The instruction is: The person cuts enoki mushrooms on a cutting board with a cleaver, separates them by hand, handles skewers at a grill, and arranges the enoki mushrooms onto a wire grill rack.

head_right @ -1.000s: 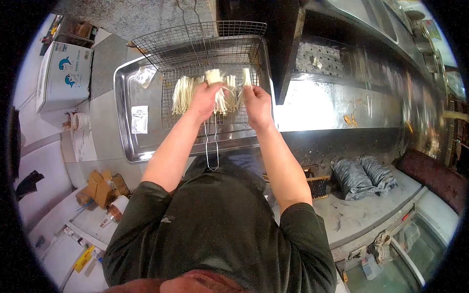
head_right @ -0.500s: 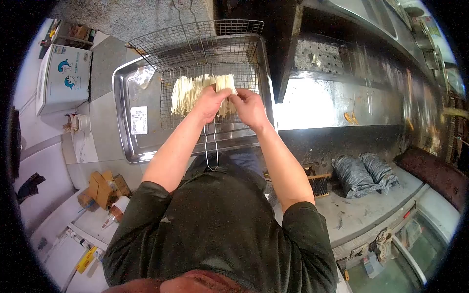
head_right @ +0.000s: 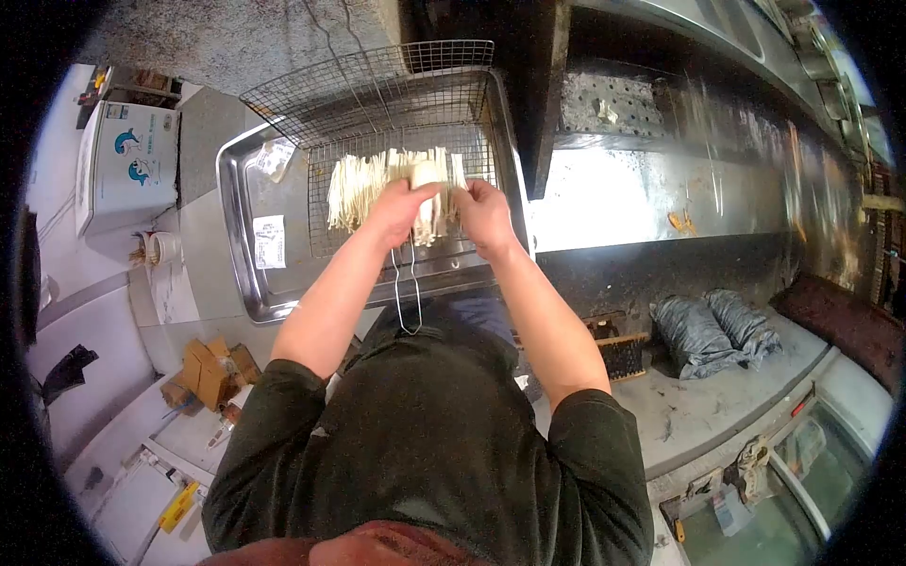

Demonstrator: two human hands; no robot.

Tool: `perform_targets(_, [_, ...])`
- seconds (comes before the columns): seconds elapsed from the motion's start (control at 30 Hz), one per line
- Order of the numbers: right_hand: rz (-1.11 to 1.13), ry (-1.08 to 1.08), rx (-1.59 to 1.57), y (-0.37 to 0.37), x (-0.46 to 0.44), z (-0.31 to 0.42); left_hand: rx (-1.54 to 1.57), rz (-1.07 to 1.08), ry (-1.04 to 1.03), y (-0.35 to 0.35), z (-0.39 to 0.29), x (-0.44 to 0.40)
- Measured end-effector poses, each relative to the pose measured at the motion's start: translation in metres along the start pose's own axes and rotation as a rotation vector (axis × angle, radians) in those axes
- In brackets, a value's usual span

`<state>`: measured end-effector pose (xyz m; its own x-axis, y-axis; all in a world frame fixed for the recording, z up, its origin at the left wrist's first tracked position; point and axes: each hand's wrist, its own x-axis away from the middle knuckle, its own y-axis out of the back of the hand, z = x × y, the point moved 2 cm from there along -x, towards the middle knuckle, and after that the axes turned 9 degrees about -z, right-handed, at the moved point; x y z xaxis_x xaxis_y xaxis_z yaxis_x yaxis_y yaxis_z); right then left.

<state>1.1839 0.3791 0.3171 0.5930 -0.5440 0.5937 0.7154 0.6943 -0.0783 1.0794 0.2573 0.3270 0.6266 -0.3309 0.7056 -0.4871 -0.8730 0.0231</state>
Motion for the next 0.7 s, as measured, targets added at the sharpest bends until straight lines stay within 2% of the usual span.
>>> perform_targets(0.07, [-0.044, 0.015, -0.011, -0.007, 0.001, 0.01, -0.042, 0.008, -0.012, -0.016, -0.003, -0.005])
perform_targets(0.2, [-0.109, 0.086, 0.161, -0.001, -0.019, 0.018, -0.202, -0.109, -0.098, -0.032, -0.017, -0.023])
perform_targets(0.23, [-0.191, 0.183, 0.348, 0.001, -0.03, 0.012, -0.186, -0.087, -0.039, -0.032, -0.015, -0.033])
perform_targets(0.33, [-0.138, 0.319, 0.621, 0.002, -0.041, 0.015, -0.443, -0.11, -0.112, -0.026, -0.012, -0.05])
perform_targets(0.37, [-0.137, 0.298, 0.747, 0.002, -0.042, 0.016, -0.443, -0.178, -0.196, -0.026, -0.008, -0.051])
perform_targets(0.47, [-0.255, 0.349, 0.789, -0.002, -0.04, 0.017, -0.646, -0.246, -0.3, -0.023, -0.005, -0.054])
perform_targets(0.57, [-0.26, 0.408, 0.899, -0.004, -0.036, 0.024, -0.647, -0.268, -0.373, -0.022, -0.011, -0.043])
perform_targets(0.67, [-0.161, 0.333, 1.085, -0.008, -0.029, 0.037, -0.624, -0.165, -0.254, -0.014, -0.011, -0.039])
perform_targets(0.7, [-0.163, 0.37, 1.121, -0.009, -0.029, 0.038, -0.63, -0.206, -0.302, -0.011, -0.013, -0.034])
